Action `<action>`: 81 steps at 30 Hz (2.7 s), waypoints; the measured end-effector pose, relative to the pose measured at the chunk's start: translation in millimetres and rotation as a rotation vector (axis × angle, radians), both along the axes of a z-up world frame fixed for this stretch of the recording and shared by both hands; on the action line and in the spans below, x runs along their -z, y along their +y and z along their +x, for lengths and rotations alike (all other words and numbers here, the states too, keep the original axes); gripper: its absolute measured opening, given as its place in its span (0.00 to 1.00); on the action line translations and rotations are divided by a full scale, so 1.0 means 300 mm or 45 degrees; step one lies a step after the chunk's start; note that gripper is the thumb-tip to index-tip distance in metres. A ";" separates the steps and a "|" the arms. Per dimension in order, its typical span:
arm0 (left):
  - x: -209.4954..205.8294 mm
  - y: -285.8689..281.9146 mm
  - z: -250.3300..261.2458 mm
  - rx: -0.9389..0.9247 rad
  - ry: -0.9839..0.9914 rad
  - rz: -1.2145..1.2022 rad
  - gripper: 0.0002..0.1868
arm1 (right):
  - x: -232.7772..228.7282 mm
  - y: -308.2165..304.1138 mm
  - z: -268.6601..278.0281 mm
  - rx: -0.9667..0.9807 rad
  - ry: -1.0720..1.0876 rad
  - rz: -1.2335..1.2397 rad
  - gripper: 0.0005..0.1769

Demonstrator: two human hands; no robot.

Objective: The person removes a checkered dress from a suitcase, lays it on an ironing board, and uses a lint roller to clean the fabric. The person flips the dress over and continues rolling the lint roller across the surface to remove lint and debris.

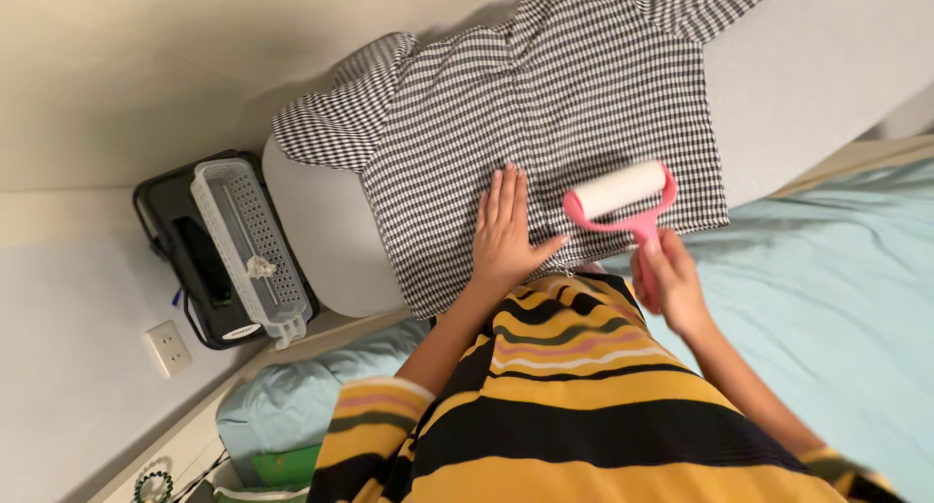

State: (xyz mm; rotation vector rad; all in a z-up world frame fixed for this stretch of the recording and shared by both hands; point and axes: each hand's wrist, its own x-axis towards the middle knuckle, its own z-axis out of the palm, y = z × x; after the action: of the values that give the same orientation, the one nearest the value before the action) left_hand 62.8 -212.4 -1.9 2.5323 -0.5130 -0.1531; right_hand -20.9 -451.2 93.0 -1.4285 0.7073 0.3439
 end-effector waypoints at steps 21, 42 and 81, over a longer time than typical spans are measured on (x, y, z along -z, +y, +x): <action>0.013 -0.068 0.011 0.083 0.039 0.254 0.72 | 0.133 0.060 0.736 -0.175 -0.214 -0.165 0.12; -0.096 -0.115 0.029 0.171 0.193 0.244 0.68 | 0.166 -0.340 0.451 0.070 -0.715 -0.114 0.13; -0.112 -0.505 -0.057 0.864 -0.012 -0.076 0.32 | 0.326 -0.298 0.844 -0.204 -0.811 -0.250 0.18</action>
State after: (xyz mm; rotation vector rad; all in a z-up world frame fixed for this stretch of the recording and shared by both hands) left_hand 45.6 -363.9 31.7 2.2039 -1.3394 -0.3640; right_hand 232.3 -540.7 -4.9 -1.6656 0.1075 -0.0700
